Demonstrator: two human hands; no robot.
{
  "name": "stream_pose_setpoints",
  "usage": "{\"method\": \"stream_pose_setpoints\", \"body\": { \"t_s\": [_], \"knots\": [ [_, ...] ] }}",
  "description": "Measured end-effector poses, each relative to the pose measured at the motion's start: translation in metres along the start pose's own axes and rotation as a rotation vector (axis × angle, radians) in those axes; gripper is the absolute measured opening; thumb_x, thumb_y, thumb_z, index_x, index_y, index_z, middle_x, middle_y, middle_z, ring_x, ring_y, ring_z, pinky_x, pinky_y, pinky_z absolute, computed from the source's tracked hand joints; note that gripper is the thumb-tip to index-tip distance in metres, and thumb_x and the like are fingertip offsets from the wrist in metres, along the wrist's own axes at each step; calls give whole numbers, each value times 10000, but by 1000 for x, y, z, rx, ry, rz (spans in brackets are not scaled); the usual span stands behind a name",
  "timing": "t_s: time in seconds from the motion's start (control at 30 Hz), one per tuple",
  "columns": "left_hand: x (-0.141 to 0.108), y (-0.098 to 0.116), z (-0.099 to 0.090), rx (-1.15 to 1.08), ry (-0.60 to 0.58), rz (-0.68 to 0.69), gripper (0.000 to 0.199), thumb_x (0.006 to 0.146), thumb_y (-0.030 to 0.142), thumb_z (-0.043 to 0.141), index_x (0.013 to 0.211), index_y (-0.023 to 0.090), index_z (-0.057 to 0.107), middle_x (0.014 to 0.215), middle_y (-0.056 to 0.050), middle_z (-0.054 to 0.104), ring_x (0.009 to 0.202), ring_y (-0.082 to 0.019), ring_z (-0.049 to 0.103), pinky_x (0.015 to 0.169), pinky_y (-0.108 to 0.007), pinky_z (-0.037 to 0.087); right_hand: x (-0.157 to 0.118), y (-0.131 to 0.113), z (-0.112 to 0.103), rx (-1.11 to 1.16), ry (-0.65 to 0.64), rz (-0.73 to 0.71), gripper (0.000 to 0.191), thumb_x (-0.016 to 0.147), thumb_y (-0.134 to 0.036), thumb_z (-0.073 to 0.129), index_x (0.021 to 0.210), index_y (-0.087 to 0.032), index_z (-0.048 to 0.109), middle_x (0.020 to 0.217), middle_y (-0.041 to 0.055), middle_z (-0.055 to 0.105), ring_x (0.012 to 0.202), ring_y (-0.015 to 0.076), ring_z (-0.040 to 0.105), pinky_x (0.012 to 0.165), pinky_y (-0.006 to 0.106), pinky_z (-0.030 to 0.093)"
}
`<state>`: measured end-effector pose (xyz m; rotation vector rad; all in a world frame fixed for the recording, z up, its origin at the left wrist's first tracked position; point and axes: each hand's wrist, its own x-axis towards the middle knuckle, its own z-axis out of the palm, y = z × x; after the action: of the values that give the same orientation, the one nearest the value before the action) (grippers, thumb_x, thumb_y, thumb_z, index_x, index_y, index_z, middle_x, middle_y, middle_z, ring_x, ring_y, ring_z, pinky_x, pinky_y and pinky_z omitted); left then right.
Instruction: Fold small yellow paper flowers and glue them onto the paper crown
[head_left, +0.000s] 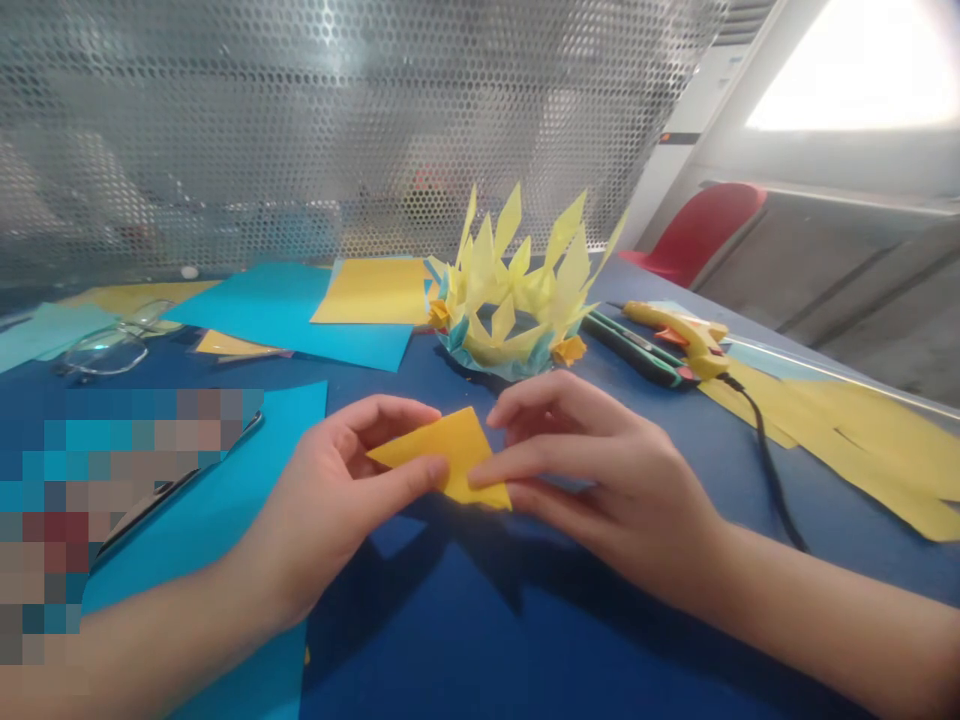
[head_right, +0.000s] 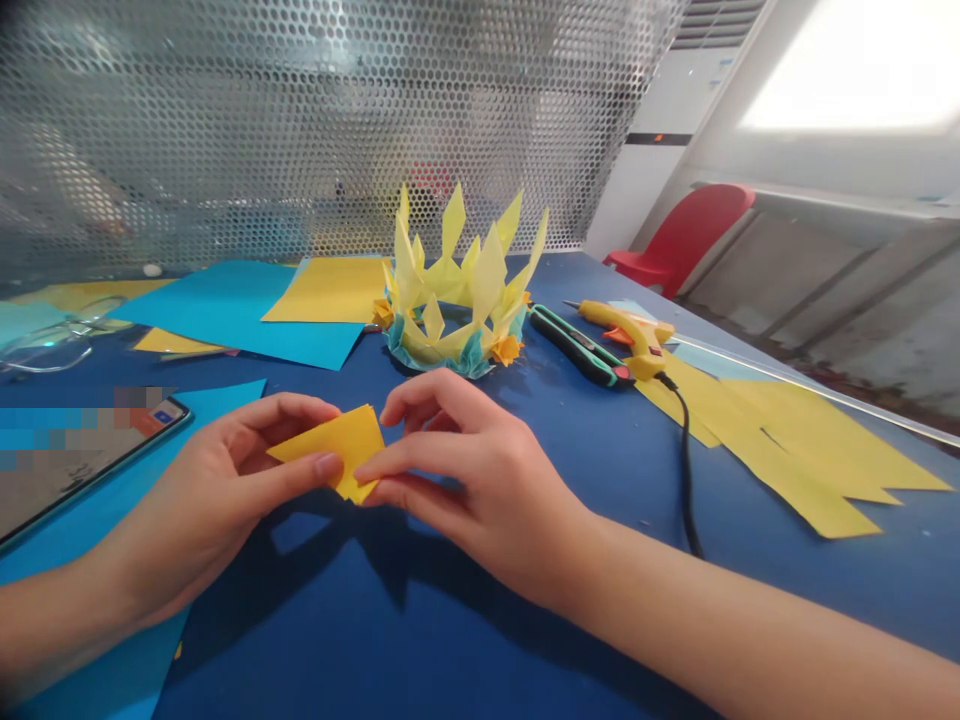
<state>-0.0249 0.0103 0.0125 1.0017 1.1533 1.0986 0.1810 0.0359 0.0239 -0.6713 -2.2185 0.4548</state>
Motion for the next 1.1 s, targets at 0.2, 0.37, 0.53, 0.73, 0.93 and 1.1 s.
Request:
{"method": "stream_pose_setpoints", "body": {
  "t_s": [0.2, 0.37, 0.53, 0.73, 0.93, 1.1],
  "knots": [
    [-1, 2, 1, -7, -85, 45, 204, 750, 121, 773, 835, 228, 621, 727, 66, 741, 703, -83, 702, 655, -123, 543, 4, -5, 5, 214, 19, 316, 34, 794, -204, 759, 761, -209, 766, 845, 15, 699, 740, 128, 666, 671, 216, 550],
    [-5, 1, 7, 54, -109, 116, 320, 750, 79, 747, 980, 301, 754, 779, 51, 778, 760, -114, 746, 697, -142, 582, 4, -9, 5, 223, 52, 317, 72, 784, -228, 772, 726, -205, 736, 739, -1, 735, 664, 126, 657, 647, 229, 531],
    [-8, -1, 9, 16, -117, 92, 227, 722, 203, 817, 891, 354, 807, 856, 47, 824, 813, -165, 777, 708, -161, 614, 2, -11, 5, 214, 89, 316, 86, 786, -220, 775, 745, -201, 702, 711, -25, 729, 631, 99, 633, 604, 188, 511],
    [-8, -1, 10, 112, -12, 189, 161, 653, 190, 855, 708, 338, 819, 764, 51, 819, 728, -181, 782, 665, -166, 625, -2, -11, 8, 300, 111, 354, 171, 750, -214, 813, 742, -206, 643, 682, -49, 669, 626, 83, 615, 604, 160, 509],
    [-7, 1, 10, 92, 21, 185, 170, 654, 152, 836, 643, 319, 807, 720, 47, 812, 719, -172, 773, 662, -179, 622, 1, -12, 7, 360, 78, 424, 179, 748, -318, 809, 835, -207, 699, 716, -19, 707, 651, 117, 640, 621, 211, 520],
    [-4, -1, 8, 45, 44, 196, 141, 661, 159, 826, 638, 296, 800, 713, 36, 806, 708, -171, 761, 658, -205, 621, 4, -13, 7, 346, 58, 549, 215, 750, -382, 792, 703, -204, 681, 664, -11, 711, 621, 132, 636, 572, 224, 502]
  ]
}}
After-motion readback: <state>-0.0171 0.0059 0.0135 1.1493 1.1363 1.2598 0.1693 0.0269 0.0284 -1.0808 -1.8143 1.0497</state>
